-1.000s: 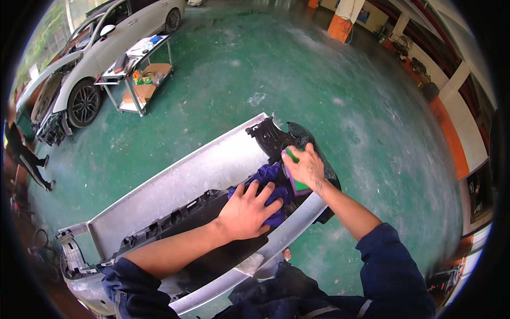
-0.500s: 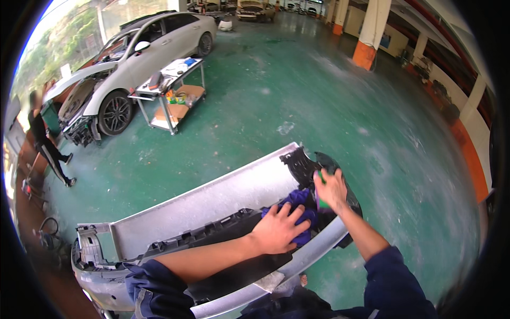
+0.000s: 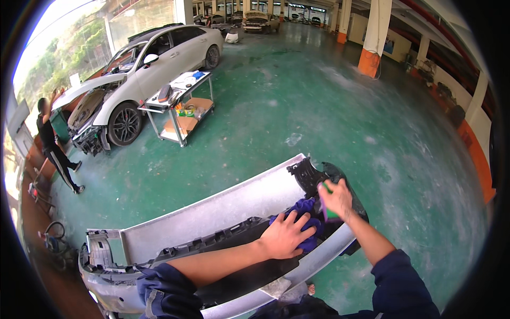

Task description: The person scrubs a detached car bumper with a red sanding block and a purple cloth, then rinses the cloth in a bucket and continues scrubbing with a green sponge. The bumper is held on a metal stand in a workshop.

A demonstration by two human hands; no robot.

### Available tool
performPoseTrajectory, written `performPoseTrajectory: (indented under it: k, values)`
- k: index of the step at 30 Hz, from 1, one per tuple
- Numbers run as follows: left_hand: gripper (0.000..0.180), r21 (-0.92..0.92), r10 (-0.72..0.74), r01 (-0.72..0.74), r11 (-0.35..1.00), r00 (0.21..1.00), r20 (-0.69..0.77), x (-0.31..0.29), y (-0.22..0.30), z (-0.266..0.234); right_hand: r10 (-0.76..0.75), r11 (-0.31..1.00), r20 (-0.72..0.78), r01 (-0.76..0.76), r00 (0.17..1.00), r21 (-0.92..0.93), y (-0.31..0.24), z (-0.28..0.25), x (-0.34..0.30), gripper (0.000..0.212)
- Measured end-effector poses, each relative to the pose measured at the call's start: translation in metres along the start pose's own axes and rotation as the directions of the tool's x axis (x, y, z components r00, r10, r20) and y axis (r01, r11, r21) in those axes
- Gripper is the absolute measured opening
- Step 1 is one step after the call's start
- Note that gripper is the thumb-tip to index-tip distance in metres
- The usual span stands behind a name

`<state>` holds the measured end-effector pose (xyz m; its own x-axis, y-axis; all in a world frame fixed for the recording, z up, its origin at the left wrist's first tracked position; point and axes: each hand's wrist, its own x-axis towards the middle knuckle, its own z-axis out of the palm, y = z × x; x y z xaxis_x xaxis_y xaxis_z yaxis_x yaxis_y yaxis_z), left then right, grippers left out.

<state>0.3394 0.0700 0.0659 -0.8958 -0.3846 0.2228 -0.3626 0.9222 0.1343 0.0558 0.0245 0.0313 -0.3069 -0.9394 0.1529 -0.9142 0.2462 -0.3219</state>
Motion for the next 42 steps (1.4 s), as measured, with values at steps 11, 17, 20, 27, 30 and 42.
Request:
performPoseTrajectory:
  k: [11,17,20,27,30,42]
  values:
    - [0.077,-0.039,0.018,-0.02,0.999,0.999,-0.051,0.01,0.002,-0.003,0.088,0.987,-0.014,-0.089,0.996,-0.132,0.026,0.002,0.038,0.059]
    - [0.074,-0.032,-0.025,0.026,0.999,0.999,0.025,-0.003,-0.001,-0.007,-0.026,0.997,0.076,0.031,0.997,-0.071,-0.009,-0.013,-0.026,0.058]
    - [0.076,-0.033,-0.01,0.01,0.999,1.0,-0.023,0.007,0.003,-0.006,0.099,0.987,0.015,-0.097,0.995,-0.128,0.014,-0.014,0.011,0.059]
    - [0.076,-0.053,-0.051,0.05,0.997,0.999,0.0,-0.004,-0.003,0.0,-0.009,1.0,0.139,0.01,0.99,-0.012,-0.008,-0.011,-0.012,0.056]
    - [0.074,-0.053,0.019,-0.02,0.998,1.0,-0.018,0.008,0.001,-0.005,0.219,0.967,0.035,-0.212,0.975,-0.143,0.018,-0.021,0.043,0.058]
    - [0.076,-0.061,0.02,-0.022,0.998,0.999,-0.034,0.009,0.0,-0.004,0.176,0.957,-0.116,-0.197,0.978,-0.213,0.048,0.006,0.065,0.061]
